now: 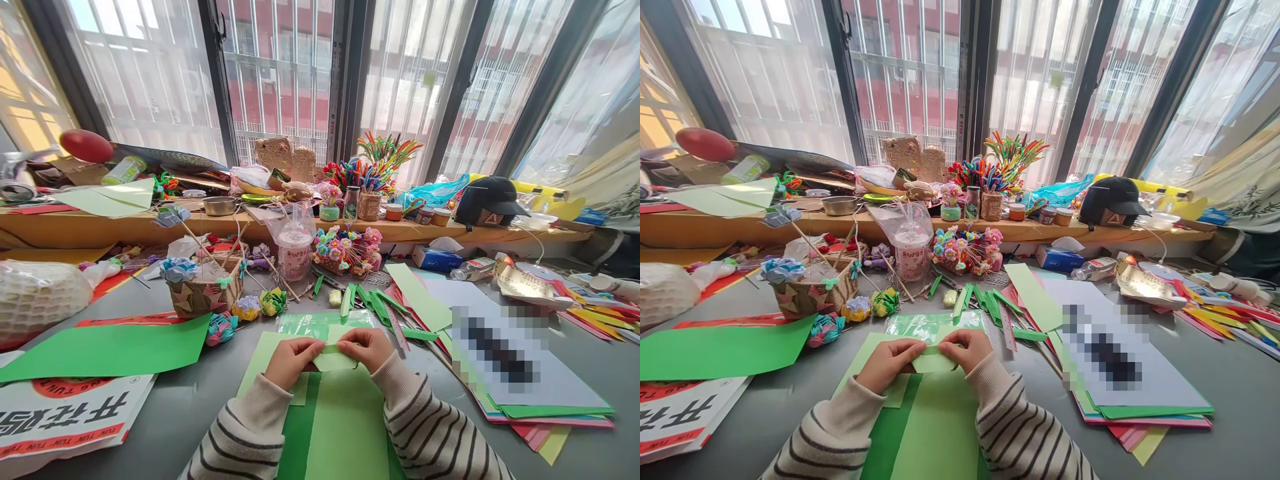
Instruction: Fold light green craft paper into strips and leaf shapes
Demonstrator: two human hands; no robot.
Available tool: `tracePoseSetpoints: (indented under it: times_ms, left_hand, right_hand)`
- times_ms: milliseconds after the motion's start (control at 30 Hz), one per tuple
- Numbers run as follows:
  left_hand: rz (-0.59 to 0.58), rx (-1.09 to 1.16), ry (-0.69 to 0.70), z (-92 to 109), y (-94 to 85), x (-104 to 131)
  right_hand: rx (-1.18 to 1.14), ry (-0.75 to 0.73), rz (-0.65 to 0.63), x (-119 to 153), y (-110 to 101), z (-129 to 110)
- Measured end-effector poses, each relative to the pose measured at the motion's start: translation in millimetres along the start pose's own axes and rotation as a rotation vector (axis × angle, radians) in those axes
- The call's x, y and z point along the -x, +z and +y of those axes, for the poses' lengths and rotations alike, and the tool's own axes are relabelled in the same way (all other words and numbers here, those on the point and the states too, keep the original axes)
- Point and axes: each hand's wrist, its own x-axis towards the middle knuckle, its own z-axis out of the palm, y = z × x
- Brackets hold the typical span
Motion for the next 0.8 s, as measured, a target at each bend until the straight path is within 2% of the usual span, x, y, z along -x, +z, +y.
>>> tracePoseSetpoints:
  times_ms: [200, 400, 567, 800]
  left_hand:
    - [0.030, -0.082, 0.077, 3.0, 1.8, 2.4]
    - [-0.025, -0.166, 0.125, -0.1, 0.7, -0.2]
    - [0.043, -0.236, 0.174, 1.4, 1.5, 2.7]
    - [0.046, -0.394, 0.319, 3.2, 4.7, 6.6]
  right_hand:
    - [0.013, 0.012, 0.019, -0.4, 0.2, -0.7]
    - [0.022, -0.017, 0.018, 1.1, 0.7, 0.2]
    - [0.029, -0.045, -0.010, 1.1, 1.9, -0.2]
    - [0.055, -0.100, 0.002, 2.7, 4.8, -4.6]
